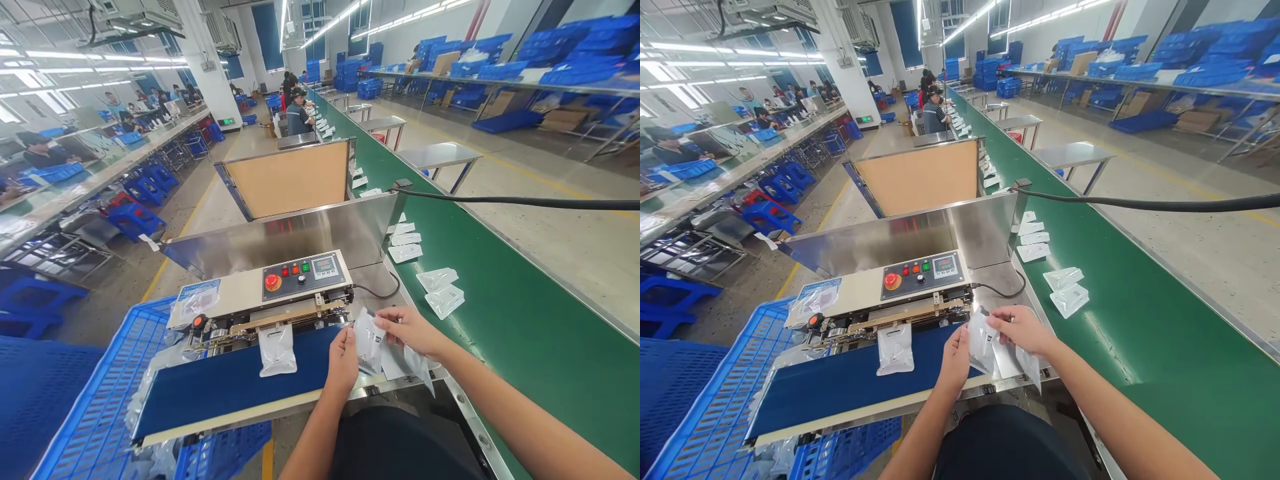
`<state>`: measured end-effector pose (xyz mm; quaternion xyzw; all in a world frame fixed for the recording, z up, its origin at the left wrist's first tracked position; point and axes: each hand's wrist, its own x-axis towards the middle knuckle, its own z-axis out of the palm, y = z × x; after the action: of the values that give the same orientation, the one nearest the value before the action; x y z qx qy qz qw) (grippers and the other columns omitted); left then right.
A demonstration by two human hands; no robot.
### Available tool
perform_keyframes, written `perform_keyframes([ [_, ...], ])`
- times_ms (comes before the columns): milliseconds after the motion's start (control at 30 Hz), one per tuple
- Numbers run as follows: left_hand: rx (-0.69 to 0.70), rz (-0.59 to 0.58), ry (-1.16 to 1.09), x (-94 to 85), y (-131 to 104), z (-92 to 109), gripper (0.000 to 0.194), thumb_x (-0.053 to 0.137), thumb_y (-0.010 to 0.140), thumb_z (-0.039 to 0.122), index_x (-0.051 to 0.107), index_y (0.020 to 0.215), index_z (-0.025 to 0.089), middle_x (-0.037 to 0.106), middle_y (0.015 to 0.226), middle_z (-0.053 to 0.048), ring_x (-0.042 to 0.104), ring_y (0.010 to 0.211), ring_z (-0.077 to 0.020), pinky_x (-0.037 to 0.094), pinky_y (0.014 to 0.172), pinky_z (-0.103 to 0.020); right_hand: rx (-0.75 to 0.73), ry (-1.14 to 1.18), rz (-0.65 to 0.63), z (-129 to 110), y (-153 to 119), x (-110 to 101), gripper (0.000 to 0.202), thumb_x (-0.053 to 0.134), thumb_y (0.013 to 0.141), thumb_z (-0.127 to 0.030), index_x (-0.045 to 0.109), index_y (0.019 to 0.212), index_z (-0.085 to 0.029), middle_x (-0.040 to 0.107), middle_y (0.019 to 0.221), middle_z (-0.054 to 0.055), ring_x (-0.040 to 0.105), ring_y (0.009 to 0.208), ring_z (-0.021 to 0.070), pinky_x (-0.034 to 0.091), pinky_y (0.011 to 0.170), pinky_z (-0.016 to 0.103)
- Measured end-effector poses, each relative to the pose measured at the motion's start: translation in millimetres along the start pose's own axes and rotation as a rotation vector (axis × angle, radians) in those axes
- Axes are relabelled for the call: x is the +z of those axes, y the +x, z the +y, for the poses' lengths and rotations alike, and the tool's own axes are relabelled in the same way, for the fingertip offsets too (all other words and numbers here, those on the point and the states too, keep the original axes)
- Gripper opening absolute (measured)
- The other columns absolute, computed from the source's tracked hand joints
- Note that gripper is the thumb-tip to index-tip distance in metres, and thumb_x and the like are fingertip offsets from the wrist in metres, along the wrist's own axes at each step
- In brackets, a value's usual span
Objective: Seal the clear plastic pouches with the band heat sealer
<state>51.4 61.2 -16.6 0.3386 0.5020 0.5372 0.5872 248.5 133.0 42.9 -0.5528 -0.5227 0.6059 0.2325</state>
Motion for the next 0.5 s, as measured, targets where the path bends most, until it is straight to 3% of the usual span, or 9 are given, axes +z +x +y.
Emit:
perform_keyframes([
  [100,-0.075,0.066,-0.076,11.7,-1,-9,0.068,0.063,0.09,0.08,0.077,0.093,0.013,0.066,0.074,-0.003,0.051,0.066,-0.0144,0.043,0.063,-0.025,-0.029,0.085,-0.037,6,-11,2,0.063,0.081,0.078,-0.066,0.08,0.117,-0.016,0.075,0.085,0.006,0.061,0.062,0.0144,0.042,0.047,0.022],
  [200,-0.131,0.121,-0.151,21.9,-1,-14,0.069,0.065,0.086,0.083,0.076,0.094,0.015,0.065,0.073,-0.002,0.048,0.062,-0.0132,0.043,0.061,-0.024,-0.026,0.052,0.022,9,-18,9,0.052,0.079,0.08,-0.064,0.08,0.101,-0.017,0.068,0.069,0.002,0.054,0.055,0.0133,0.038,0.046,0.023],
  [333,-0.033,0.066,0.007,21.8,6,-15,0.06,0.071,0.085,0.073,0.078,0.086,0.013,0.066,0.074,-0.003,0.052,0.067,-0.015,0.043,0.064,-0.025,-0.052,-0.012,0.121,17,-19,12,0.04,0.077,0.081,-0.057,0.069,0.071,-0.019,0.055,0.055,-0.003,0.047,0.049,0.0114,0.034,0.047,0.024],
  [500,-0.151,0.31,0.055,18.4,24,-20,0.051,0.082,0.073,0.063,0.07,0.063,0.015,0.053,0.058,0.001,0.048,0.06,-0.0155,0.039,0.057,-0.027,0.139,0.038,0.305,38,2,1,0.037,0.08,0.074,-0.049,0.057,0.064,-0.021,0.05,0.053,-0.005,0.046,0.047,0.0104,0.033,0.044,0.023],
])
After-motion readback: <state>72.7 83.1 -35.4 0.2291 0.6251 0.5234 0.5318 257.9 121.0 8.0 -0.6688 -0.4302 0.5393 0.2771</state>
